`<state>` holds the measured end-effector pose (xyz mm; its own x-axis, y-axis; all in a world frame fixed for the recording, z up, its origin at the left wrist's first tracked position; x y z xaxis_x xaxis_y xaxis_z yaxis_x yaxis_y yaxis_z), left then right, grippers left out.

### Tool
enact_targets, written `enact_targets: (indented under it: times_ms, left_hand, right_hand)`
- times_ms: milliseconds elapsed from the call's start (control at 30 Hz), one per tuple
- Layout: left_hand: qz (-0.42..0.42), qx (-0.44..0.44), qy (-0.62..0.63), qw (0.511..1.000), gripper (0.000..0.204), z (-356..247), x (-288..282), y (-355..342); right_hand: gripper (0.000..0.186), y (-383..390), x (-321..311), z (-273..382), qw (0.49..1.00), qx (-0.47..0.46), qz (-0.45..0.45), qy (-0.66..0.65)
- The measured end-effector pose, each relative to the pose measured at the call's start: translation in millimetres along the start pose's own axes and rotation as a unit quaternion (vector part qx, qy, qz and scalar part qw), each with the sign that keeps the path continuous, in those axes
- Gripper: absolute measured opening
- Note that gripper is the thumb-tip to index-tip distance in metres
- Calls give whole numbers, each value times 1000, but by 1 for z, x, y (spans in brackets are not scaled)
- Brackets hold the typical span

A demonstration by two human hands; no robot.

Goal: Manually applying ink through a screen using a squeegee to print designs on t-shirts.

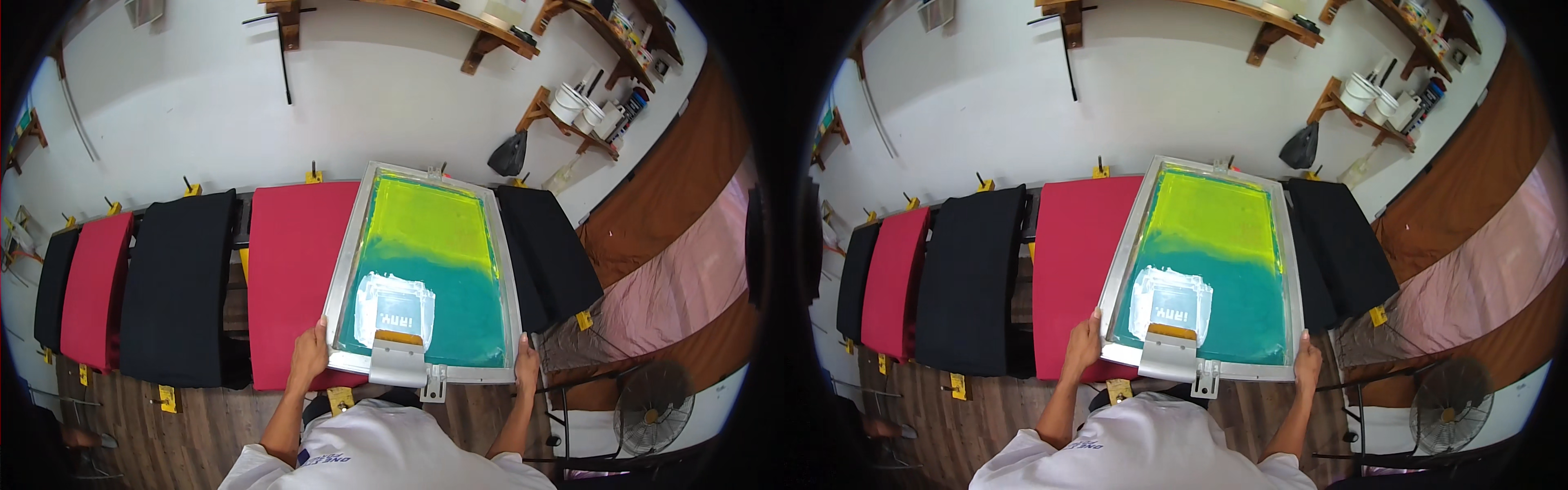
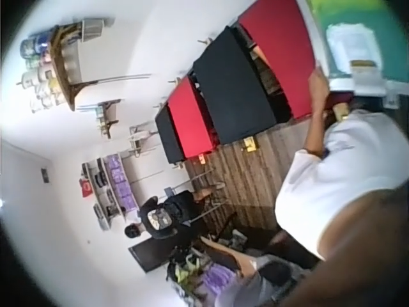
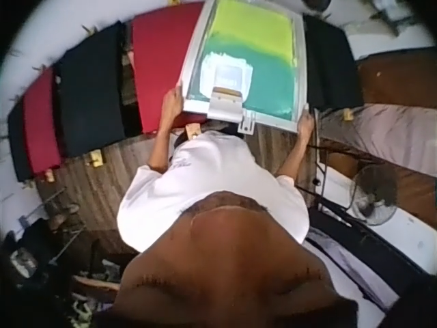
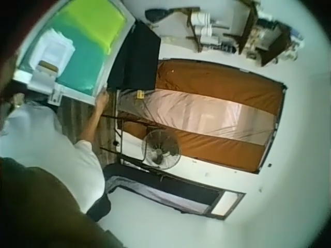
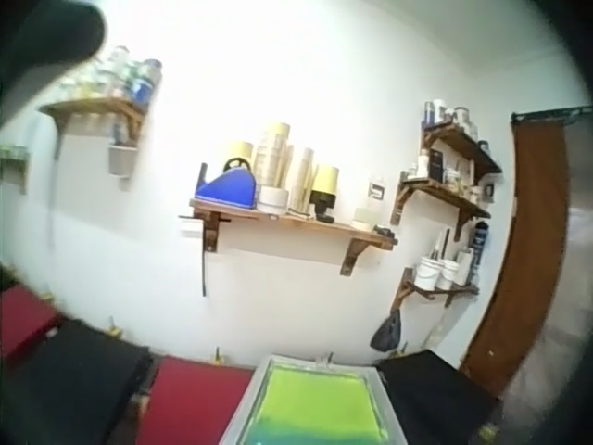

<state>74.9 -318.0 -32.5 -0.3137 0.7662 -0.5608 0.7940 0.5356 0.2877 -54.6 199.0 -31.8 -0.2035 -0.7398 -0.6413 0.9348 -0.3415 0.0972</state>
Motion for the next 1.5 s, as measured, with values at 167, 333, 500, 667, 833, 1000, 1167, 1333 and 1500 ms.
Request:
enact_targets:
  times_ms: [167, 333, 500, 667, 833, 1000, 1167, 1333, 1500]
  left_hand:
    - [-46, -14, 47, 998, 75, 28, -28, 14]
    - [-127, 1, 71, 989, 69, 65, -58, 18]
    - [-118, -32, 68, 990, 70, 58, -85, 22]
    - [-131, -32, 63, 989, 72, 64, -95, 28]
    - [-127, -35, 75, 988, 71, 90, -96, 44]
    - [-142, -49, 78, 986, 70, 114, -99, 60]
    - [-181, -68, 93, 977, 71, 124, -105, 77]
    - [-187, -83, 92, 975, 71, 138, -109, 83]
    - [-210, -59, 113, 969, 70, 133, -110, 76]
  right_hand:
    - [75, 6, 32, 6, 999, -6, 32, -36]
    - [68, 9, 84, 29, 991, -13, 84, -106]
    - [66, 37, 99, 50, 984, -19, 110, -137]
    - [67, 45, 105, 48, 986, -8, 105, -131]
    - [69, 67, 99, 49, 984, -10, 108, -139]
    - [69, 70, 111, 39, 985, -7, 131, -116]
    - [70, 72, 124, 49, 985, -5, 148, -87]
    - [69, 67, 136, 67, 977, -32, 184, -102]
    - [66, 59, 148, 89, 974, -76, 186, -106]
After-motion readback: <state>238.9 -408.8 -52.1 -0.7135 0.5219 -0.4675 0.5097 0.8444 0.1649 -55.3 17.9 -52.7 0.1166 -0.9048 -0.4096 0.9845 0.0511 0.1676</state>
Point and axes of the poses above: each hand's wrist, its own y-axis away from the middle knuckle, its own x-axis out of the palm, z = x × y, the point moved 6 cm from there along -y, towards the middle knuckle, and after that the axes turned 3 degrees about -x, right-handed, at the moved point
